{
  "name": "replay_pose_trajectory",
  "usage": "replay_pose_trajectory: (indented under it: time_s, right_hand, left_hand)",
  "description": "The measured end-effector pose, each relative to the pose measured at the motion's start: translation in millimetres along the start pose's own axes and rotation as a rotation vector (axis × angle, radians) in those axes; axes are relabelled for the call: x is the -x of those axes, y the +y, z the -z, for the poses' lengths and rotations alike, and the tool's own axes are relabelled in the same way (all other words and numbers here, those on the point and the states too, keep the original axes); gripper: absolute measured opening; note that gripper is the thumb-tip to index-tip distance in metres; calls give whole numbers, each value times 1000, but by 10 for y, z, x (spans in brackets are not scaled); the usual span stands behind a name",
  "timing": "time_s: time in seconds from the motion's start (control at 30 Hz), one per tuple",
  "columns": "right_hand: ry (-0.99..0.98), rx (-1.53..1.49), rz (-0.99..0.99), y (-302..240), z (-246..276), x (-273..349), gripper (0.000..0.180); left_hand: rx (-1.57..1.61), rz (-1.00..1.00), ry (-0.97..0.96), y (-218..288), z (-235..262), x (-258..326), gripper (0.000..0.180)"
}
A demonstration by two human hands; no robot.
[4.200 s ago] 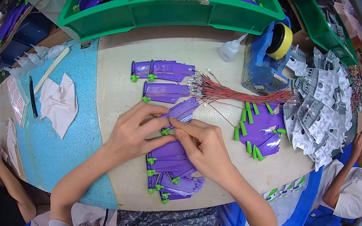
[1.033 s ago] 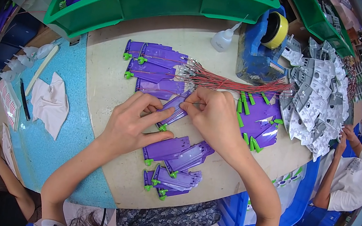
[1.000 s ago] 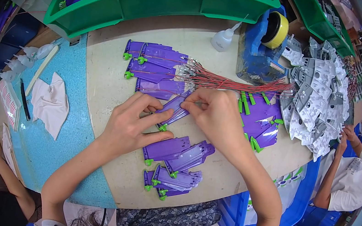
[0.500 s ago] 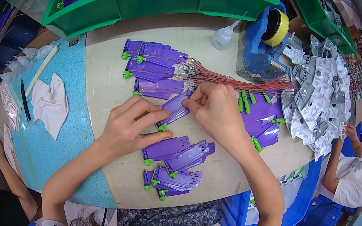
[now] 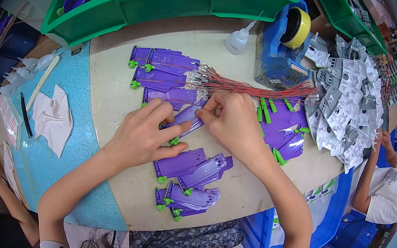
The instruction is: The person fits plastic parts together, taps them using a small hammer, applies liquid glue from a bottle onto the parts, and inserts wired light components into each plastic piece.
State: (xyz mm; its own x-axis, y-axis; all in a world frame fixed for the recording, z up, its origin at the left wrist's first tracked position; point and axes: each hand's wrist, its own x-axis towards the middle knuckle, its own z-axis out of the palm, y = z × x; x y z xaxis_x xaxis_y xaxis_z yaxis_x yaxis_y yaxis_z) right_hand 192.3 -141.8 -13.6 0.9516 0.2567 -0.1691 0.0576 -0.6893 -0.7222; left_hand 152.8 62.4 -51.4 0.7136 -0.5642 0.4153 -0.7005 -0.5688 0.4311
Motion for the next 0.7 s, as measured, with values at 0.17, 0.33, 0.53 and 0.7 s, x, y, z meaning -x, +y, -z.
replay_pose_trajectory:
  time_s: [0.17, 0.33, 0.53, 0.7]
  right_hand:
    - [-2, 21, -1, -20, 21, 8, 12]
    - [9, 79, -12, -34, 61, -40, 12]
    - [101, 195, 25, 143, 158, -31, 13]
    - [689, -43, 369, 113, 621, 6, 6]
  left_hand:
    - [1, -25, 2, -16, -1, 71, 26]
    - [56, -33, 102, -20, -16, 71, 25]
    - [136, -54, 83, -16, -44, -13, 38]
    - [139, 1, 70, -31, 66, 51, 32]
